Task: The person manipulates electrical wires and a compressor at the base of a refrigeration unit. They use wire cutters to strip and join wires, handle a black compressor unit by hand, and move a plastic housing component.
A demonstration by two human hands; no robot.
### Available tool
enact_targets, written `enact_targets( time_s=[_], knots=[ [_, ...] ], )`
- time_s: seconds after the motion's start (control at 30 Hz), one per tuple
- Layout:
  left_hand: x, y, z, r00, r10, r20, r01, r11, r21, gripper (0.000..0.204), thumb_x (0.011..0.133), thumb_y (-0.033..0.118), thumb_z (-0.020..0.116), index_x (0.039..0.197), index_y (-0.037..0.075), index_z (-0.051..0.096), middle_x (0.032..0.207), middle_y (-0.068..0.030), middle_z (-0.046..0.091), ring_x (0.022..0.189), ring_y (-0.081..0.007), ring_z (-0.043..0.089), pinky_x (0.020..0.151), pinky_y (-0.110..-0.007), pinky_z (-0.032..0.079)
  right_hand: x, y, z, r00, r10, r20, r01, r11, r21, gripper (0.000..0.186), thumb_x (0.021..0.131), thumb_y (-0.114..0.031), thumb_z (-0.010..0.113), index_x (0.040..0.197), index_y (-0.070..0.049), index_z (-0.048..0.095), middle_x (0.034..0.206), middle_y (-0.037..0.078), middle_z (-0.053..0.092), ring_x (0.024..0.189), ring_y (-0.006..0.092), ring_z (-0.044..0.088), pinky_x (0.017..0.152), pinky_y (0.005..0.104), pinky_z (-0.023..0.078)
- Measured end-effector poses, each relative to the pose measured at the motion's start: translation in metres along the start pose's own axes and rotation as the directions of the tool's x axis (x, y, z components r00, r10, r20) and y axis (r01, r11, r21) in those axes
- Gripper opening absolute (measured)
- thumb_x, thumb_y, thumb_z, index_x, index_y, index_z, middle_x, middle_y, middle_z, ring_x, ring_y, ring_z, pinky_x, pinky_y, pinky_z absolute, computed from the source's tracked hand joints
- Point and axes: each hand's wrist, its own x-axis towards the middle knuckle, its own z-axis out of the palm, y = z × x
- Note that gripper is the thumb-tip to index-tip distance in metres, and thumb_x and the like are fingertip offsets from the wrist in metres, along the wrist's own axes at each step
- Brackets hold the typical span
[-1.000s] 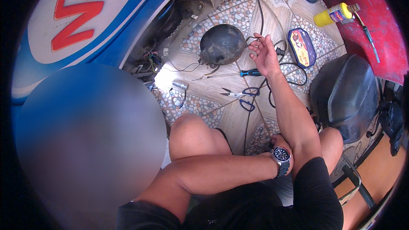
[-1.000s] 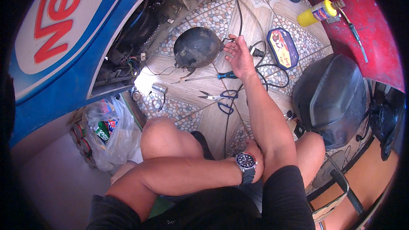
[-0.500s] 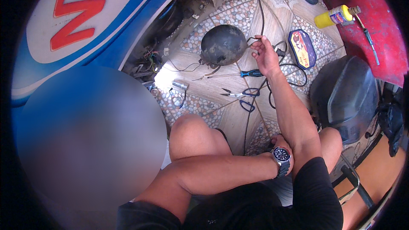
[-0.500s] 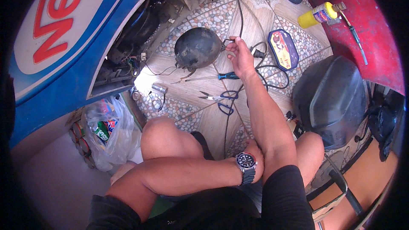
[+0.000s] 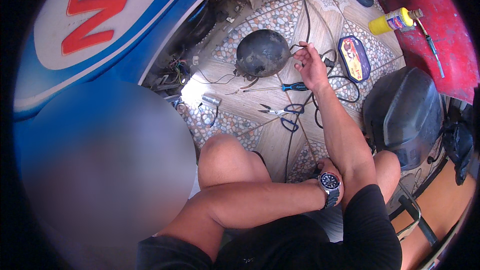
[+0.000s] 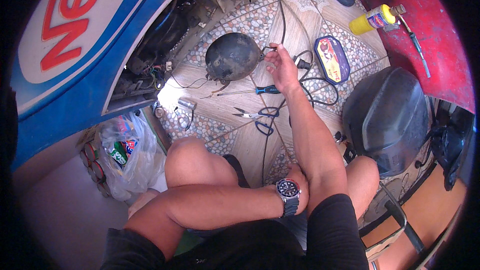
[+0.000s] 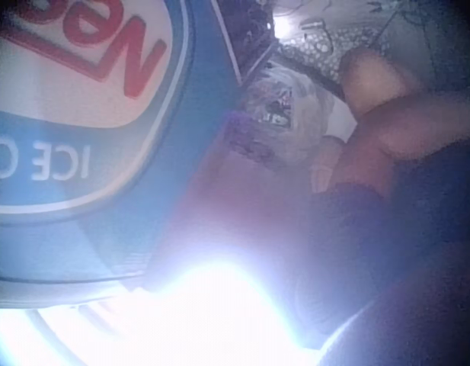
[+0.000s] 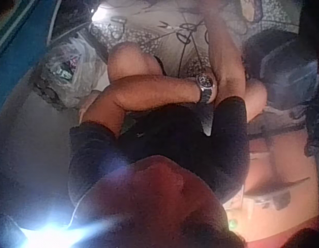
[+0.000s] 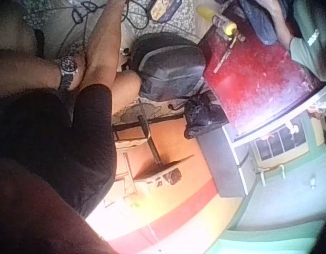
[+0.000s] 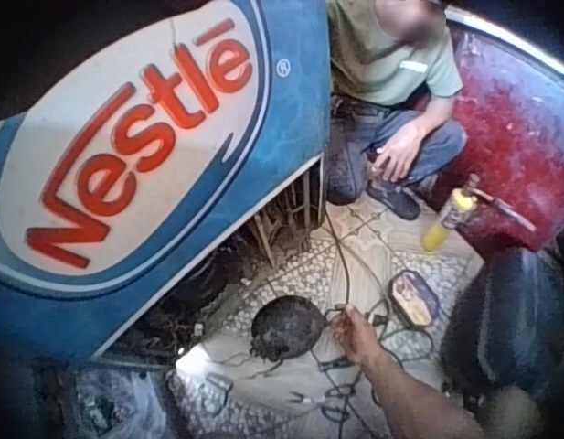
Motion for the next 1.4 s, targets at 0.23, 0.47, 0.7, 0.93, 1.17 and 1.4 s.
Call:
enact_targets(
  time_s=[0.23,0.47,0.7,0.93,1.17,1.4],
  knots=[
    [-0.01,-0.003,-0.009,0.996,0.071,0.047,-0.071,0.997,0.002,0.049,0.092,0.029,0.053,0.139,0.016,0.058,0.144,-0.0078,0.057,0.13,-0.026,0.054,0.105,-0.059,0.037,-0.007,-0.007,-0.001,0.996,0.072,0.053,-0.077,0.991,0.108,0.053,0.097,-0.058,0.053,0.128,-0.014,0.056,0.093,-0.002,0.063,0.091,0.0133,0.059,0.076,0.0315,0.043],
    [0.002,0.002,0.003,1.0,0.011,0.002,-0.011,1.0,0.022,0.05,0.092,0.03,0.055,0.139,0.015,0.058,0.142,-0.0087,0.058,0.129,-0.0289,0.055,0.103,-0.062,0.038,-0.002,-0.001,-0.002,0.999,0.039,-0.007,-0.039,0.997,0.059,0.041,0.099,-0.045,0.057,0.125,-0.013,0.058,0.09,-0.001,0.064,0.09,0.0141,0.062,0.075,0.0318,0.045],
    [-0.006,0.0,-0.009,0.999,0.018,0.036,-0.019,0.999,0.028,0.05,0.092,0.03,0.056,0.139,0.015,0.058,0.142,-0.0098,0.058,0.129,-0.0301,0.055,0.103,-0.063,0.037,0.002,0.0,0.0,0.999,0.003,-0.042,-0.003,1.0,0.007,0.035,0.1,-0.041,0.055,0.12,-0.013,0.06,0.089,-0.002,0.062,0.089,0.0132,0.058,0.078,0.0325,0.041],
    [0.0,-0.003,-0.007,0.998,0.046,0.037,-0.046,0.999,0.0,0.052,0.091,0.03,0.057,0.14,0.014,0.058,0.144,-0.0102,0.056,0.13,-0.0293,0.055,0.104,-0.061,0.038,0.0,-0.001,-0.001,1.0,-0.012,-0.018,0.012,1.0,-0.01,0.035,0.1,-0.041,0.055,0.119,-0.012,0.06,0.09,-0.001,0.063,0.09,0.0129,0.058,0.078,0.0318,0.041],
    [0.001,-0.003,-0.004,0.999,0.035,0.017,-0.034,0.999,-0.033,0.053,0.09,0.031,0.057,0.14,0.014,0.057,0.145,-0.0096,0.055,0.131,-0.0293,0.054,0.105,-0.06,0.037,-0.004,-0.008,-0.002,0.999,0.046,0.02,-0.046,0.999,-0.014,0.048,0.098,-0.052,0.055,0.123,-0.012,0.059,0.092,-0.002,0.064,0.092,0.014,0.059,0.077,0.0321,0.042],
    [0.008,-0.003,-0.005,0.994,0.051,0.098,-0.047,0.998,-0.042,0.05,0.091,0.032,0.057,0.139,0.018,0.058,0.143,-0.0079,0.057,0.129,-0.0314,0.054,0.104,-0.062,0.036,-0.005,-0.01,-0.001,0.994,0.087,0.068,-0.093,0.992,0.09,0.053,0.097,-0.058,0.053,0.125,-0.014,0.058,0.092,-0.002,0.065,0.092,0.0141,0.059,0.077,0.0329,0.042]
  ],
)
